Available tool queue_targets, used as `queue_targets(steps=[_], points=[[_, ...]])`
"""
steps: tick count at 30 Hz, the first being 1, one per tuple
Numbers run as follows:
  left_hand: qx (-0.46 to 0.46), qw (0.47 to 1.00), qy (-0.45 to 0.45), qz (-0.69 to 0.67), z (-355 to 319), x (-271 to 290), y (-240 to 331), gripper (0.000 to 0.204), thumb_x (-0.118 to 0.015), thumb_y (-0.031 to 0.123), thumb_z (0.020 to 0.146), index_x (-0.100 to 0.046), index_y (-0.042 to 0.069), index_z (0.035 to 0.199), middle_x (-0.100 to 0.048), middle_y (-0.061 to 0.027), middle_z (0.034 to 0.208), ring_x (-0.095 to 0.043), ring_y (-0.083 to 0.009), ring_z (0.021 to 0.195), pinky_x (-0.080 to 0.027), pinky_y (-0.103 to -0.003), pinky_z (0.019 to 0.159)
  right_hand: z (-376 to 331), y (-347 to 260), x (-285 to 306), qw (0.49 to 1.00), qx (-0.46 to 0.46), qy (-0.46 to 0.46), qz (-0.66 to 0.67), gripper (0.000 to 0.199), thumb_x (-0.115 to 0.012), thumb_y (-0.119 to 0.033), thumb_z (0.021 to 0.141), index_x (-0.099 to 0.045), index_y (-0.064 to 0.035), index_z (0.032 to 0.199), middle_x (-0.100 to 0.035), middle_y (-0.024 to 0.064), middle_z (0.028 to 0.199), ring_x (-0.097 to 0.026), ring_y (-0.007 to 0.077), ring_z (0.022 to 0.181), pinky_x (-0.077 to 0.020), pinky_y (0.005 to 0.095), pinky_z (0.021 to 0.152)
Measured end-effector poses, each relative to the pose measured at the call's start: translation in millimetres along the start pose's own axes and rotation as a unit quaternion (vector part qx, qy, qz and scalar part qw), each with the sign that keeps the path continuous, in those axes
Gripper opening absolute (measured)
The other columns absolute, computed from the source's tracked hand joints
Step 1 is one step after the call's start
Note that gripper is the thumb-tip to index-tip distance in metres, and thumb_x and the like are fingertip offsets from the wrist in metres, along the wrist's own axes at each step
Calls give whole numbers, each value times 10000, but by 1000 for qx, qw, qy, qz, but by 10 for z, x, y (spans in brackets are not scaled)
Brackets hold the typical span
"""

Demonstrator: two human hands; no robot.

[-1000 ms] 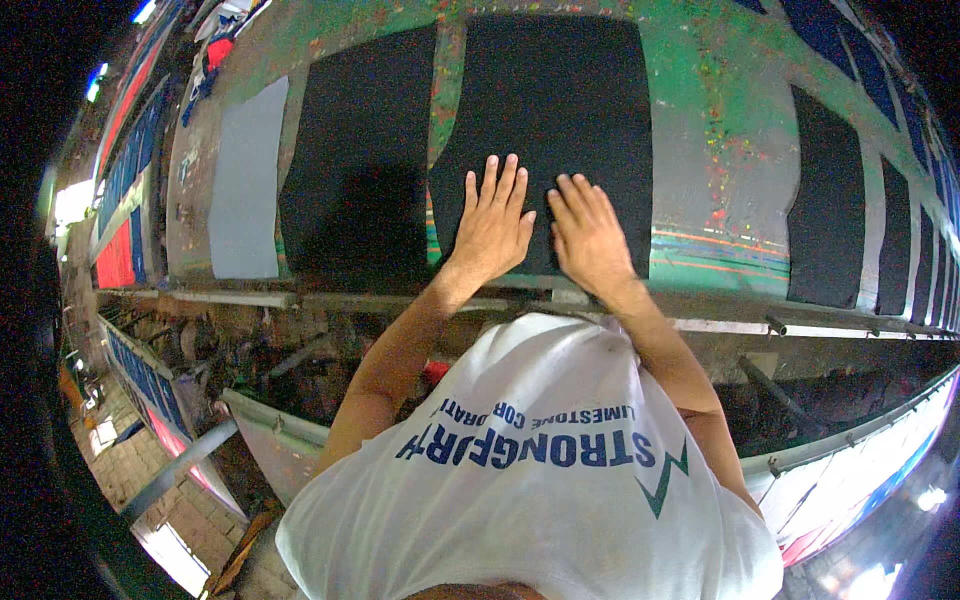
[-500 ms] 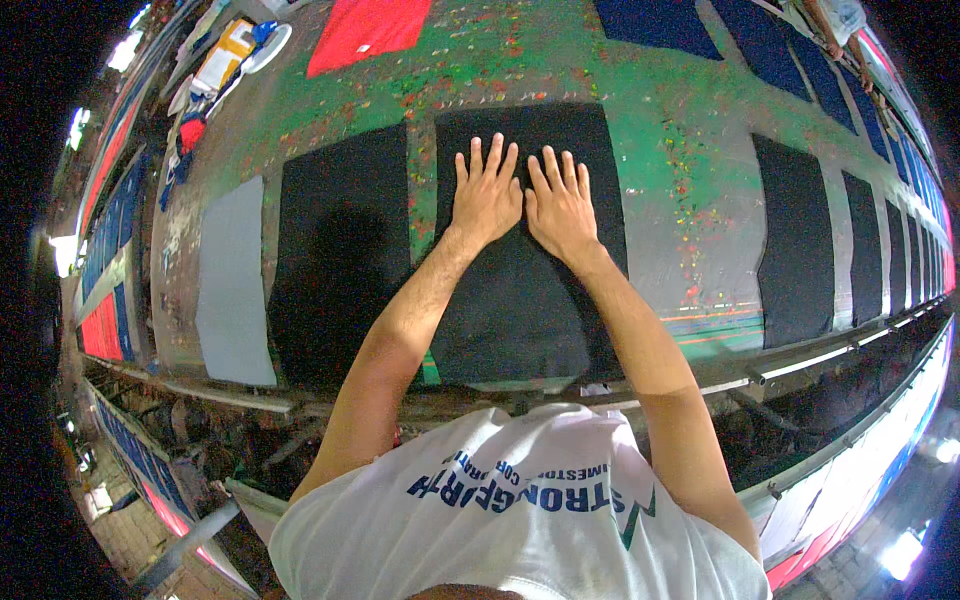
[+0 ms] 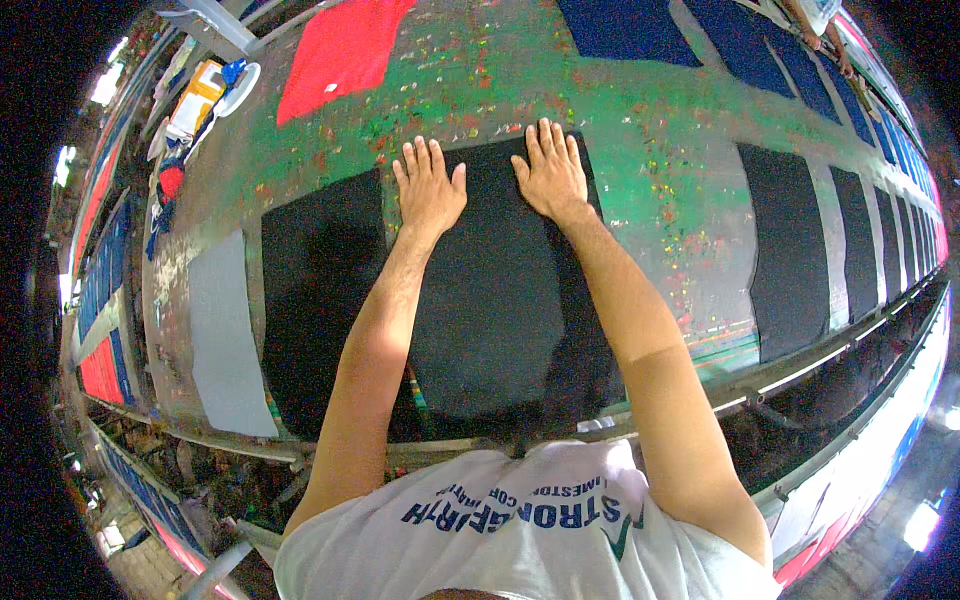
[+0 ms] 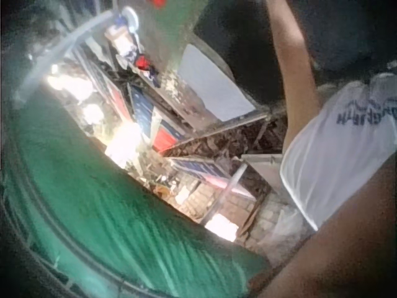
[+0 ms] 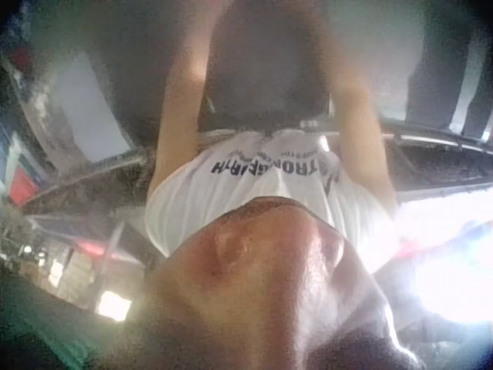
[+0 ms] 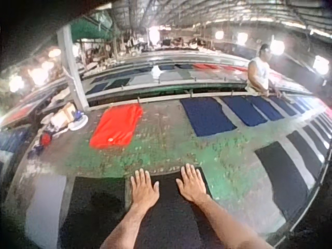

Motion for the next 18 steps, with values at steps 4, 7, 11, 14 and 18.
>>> queue_targets(steps=[4,7,11,14,18], points=[[-87,995,37,-8,-231,91,355,608,-503,318,1098,-398,54,1636,-325,-238,1715,-243,-475,1603,-203,-690,1270,-402,-366,76,991,134,-7,-13,705,-369,-505,1130,-361,-39,1658,-302,192,1747,-249,371,1629,-165,543,1332],[-158,987,11,-40,-571,91,584,591,-511,314,1085,-448,59,1614,-353,-219,1709,-277,-493,1586,-214,-693,1264,-1152,-719,214,962,270,-20,25,704,-417,-489,1115,-368,-37,1652,-311,186,1743,-247,367,1629,-169,541,1334],[-205,975,38,-71,-1124,359,738,584,-517,328,1076,-487,53,1591,-422,-234,1668,-319,-503,1562,-250,-695,1249,-2119,-847,402,941,320,-97,41,737,-412,-516,1110,-358,-24,1656,-313,194,1738,-244,365,1631,-144,549,1341],[-256,961,-16,-101,-1763,525,949,599,-513,338,1080,-465,45,1600,-371,-236,1695,-300,-503,1567,-228,-685,1260,-2772,-860,573,926,349,-126,68,750,-431,-542,1095,-380,-40,1651,-332,189,1731,-246,375,1630,-141,568,1340],[-311,936,-109,-123,-2663,739,1086,665,-529,448,1079,-457,53,1609,-321,-238,1716,-271,-496,1580,-220,-680,1261,-3448,-796,620,912,360,-184,69,744,-465,-552,1087,-402,-65,1646,-324,158,1742,-255,354,1629,-165,560,1337]])
Point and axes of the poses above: each hand's wrist, its own z-axis towards the middle knuckle, its own x-axis out of the back of the hand, y = z × x, the point moved 10 cm from there along z, towards the middle knuckle
